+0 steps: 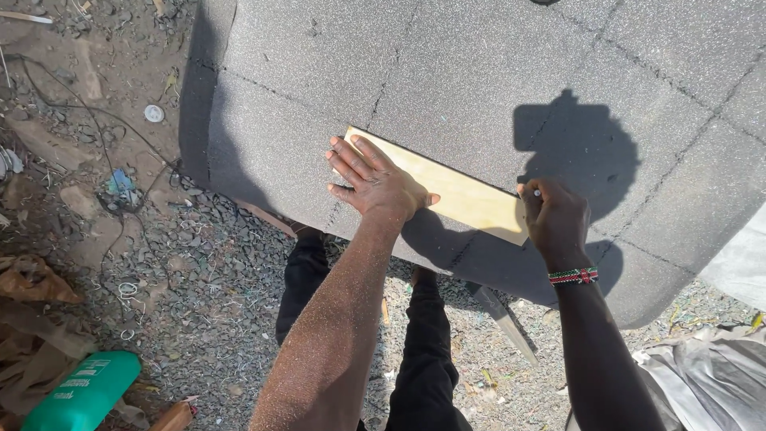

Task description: Measuring and marking a grid pattern on a large piece of foam using a tape measure and a wooden straight edge

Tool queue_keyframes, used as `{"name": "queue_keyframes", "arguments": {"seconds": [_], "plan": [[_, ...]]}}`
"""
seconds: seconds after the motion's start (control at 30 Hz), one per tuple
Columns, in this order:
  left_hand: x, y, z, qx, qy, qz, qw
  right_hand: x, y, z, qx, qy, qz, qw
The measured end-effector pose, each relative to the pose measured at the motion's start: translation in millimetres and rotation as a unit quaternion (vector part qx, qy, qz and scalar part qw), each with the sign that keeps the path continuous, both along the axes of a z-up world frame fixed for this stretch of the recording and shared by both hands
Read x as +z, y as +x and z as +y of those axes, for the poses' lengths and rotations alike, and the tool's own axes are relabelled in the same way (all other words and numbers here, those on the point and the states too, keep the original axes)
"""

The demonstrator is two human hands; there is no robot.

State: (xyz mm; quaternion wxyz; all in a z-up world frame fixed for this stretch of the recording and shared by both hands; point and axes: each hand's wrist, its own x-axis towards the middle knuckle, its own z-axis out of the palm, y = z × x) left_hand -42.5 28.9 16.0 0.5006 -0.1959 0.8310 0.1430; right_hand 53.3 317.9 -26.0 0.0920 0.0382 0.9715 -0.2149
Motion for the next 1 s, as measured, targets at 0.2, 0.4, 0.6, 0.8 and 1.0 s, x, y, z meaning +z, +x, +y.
{"name": "queue_keyframes", "arguments": {"seconds": [0.2,0.4,0.6,0.8,1.0], "plan": [[-8,3,-1,-0.007,-0.005,0.008,1.0,-9,4,-7,-0.002,0.108,-0.027,0.994],[-13,5,-2,0.01,0.007,0.009,1.0,-13,-6,-44,0.026,0.085,-0.071,0.994],[-33,11,0,0.012,-0.005,0.012,1.0,-9,-44,-118,0.054,0.023,-0.008,0.998],[-77,23,1,0.045,-0.008,0.051,0.998,-17,-103,-206,0.106,-0.04,0.031,0.993],[-117,34,6,0.036,-0.058,0.045,0.997,0,-148,-285,0.111,-0.167,0.07,0.977]]}}
